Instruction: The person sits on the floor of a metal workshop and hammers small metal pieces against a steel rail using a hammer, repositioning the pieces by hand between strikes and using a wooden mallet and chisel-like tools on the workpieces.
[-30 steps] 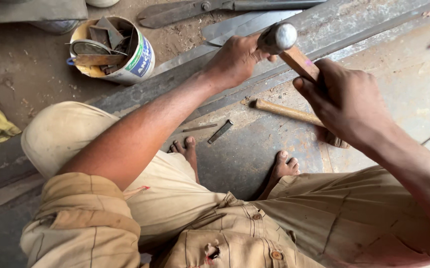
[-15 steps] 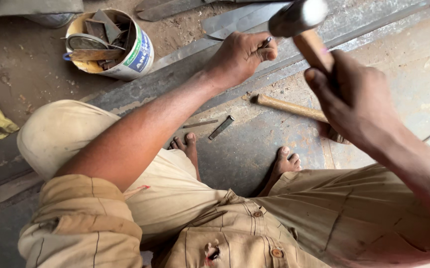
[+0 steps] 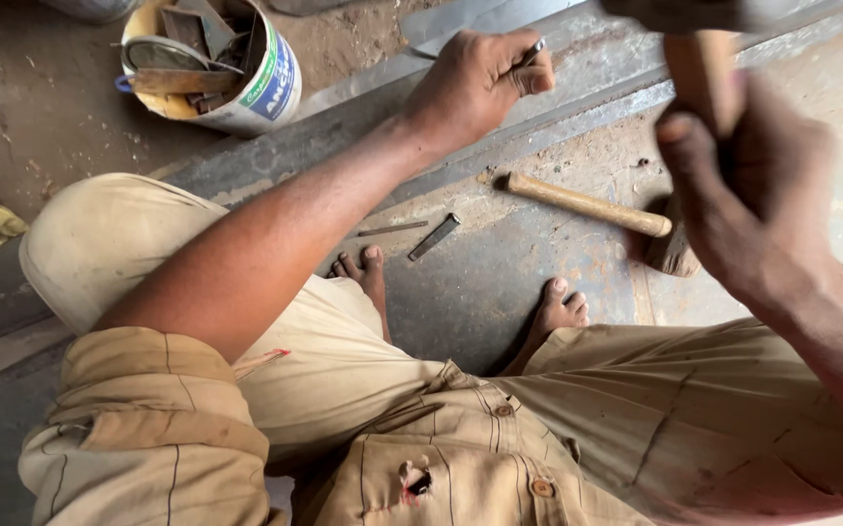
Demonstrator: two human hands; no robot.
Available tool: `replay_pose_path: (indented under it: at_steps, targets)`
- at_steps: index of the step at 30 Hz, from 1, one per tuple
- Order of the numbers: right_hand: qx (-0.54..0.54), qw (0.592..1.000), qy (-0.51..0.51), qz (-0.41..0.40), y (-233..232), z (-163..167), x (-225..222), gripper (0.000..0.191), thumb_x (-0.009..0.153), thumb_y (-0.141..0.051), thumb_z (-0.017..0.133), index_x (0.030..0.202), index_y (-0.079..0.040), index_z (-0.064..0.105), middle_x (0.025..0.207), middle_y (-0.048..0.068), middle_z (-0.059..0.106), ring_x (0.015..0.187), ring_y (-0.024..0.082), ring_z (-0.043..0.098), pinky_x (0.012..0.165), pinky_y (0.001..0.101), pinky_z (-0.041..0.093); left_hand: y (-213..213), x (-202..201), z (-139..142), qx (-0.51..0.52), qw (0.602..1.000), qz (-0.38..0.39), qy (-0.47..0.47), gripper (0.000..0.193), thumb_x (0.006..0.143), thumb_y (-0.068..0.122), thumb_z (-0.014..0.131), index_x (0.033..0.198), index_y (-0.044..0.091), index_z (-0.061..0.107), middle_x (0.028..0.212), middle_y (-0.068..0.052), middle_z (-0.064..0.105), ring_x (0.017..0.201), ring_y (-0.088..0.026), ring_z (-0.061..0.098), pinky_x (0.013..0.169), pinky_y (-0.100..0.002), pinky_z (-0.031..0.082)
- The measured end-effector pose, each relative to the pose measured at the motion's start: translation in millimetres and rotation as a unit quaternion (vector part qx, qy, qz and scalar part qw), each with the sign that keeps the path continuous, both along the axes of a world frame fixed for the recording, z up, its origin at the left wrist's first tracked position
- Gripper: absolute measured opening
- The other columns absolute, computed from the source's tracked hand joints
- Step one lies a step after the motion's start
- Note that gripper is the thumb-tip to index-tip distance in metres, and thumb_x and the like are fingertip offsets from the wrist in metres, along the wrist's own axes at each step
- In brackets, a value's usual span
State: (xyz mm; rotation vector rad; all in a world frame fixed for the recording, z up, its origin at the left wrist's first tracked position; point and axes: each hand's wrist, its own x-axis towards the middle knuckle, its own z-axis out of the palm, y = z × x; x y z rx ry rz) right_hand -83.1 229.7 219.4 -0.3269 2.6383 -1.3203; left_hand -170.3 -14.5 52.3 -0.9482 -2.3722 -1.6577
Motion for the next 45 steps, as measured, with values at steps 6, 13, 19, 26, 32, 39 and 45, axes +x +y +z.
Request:
replay_pose_path:
  at_steps: [6,13,19,26,32,39,45]
  targets:
    - [0.182,0.981,-0.071,-0.002,-14,2,-7,0.036,0.112,-0.029,0.054,0.128,0.003,0.058,0.067,0.011,0.064,0.045,0.017,0.058,0.037,0.0336,0.047,-2,-2,-2,-0.021,1.000,0.013,0.005,0.014,0.103,0.021,0.071,0.095,0.009,0.071,0.086,-0.002,0.079,0.079,-0.010,0.079,0.069,-0.023,0.065]
    - [0.228,0.969,-0.091,-0.004,-20,8,-7,0.044,0.113,-0.041,0.050,0.113,0.001,0.062,0.062,0.010,0.060,0.042,0.017,0.053,0.036,0.0348,0.046,-3,1,-2,-0.009,1.000,0.018,0.021,0.009,0.103,0.014,0.070,0.096,0.009,0.071,0.090,-0.002,0.080,0.087,-0.011,0.080,0.076,-0.025,0.067]
    - [0.298,0.950,-0.079,0.045,-10,-20,-15,0.051,0.111,-0.048,0.052,0.090,-0.003,0.060,0.058,0.010,0.057,0.043,0.020,0.051,0.040,0.0388,0.045,1,-3,0,-0.120,0.990,0.042,-0.061,0.017,0.099,0.021,0.070,0.111,0.009,0.069,0.085,-0.002,0.078,0.062,-0.011,0.074,0.050,-0.027,0.060]
    - [0.274,0.957,-0.085,0.036,-4,-22,-15,0.053,0.110,-0.050,0.053,0.085,-0.003,0.060,0.057,0.009,0.053,0.046,0.019,0.048,0.043,0.0414,0.042,-3,-2,-9,-0.095,0.993,0.052,0.053,0.024,0.105,0.028,0.071,0.113,0.008,0.059,0.083,-0.004,0.077,0.075,-0.013,0.077,0.058,-0.025,0.060]
    - [0.246,0.952,-0.182,-0.017,-10,-14,-14,0.042,0.110,-0.045,0.051,0.095,-0.008,0.064,0.059,0.006,0.055,0.046,0.017,0.046,0.041,0.0372,0.042,0,-4,-17,-0.111,0.989,0.073,0.059,0.034,0.104,0.025,0.063,0.132,0.009,0.053,0.077,-0.003,0.073,0.064,-0.012,0.069,0.046,-0.022,0.052]
    - [-0.085,0.993,0.058,0.057,13,-6,3,0.031,0.120,-0.032,0.054,0.118,-0.002,0.056,0.079,0.001,0.053,0.062,0.006,0.051,0.054,0.0216,0.040,5,-2,-20,-0.087,0.995,0.047,0.016,0.024,0.108,0.036,0.062,0.104,0.012,0.063,0.071,0.003,0.070,0.050,-0.001,0.053,0.043,-0.018,0.043]
    - [0.283,0.945,-0.164,-0.007,-12,-8,-9,0.031,0.112,-0.036,0.052,0.119,-0.006,0.057,0.067,0.009,0.062,0.049,0.018,0.055,0.042,0.0322,0.045,4,-1,-18,-0.107,0.992,0.054,0.044,0.030,0.105,0.037,0.061,0.112,0.007,0.065,0.069,0.000,0.069,0.051,-0.003,0.057,0.043,-0.018,0.047]
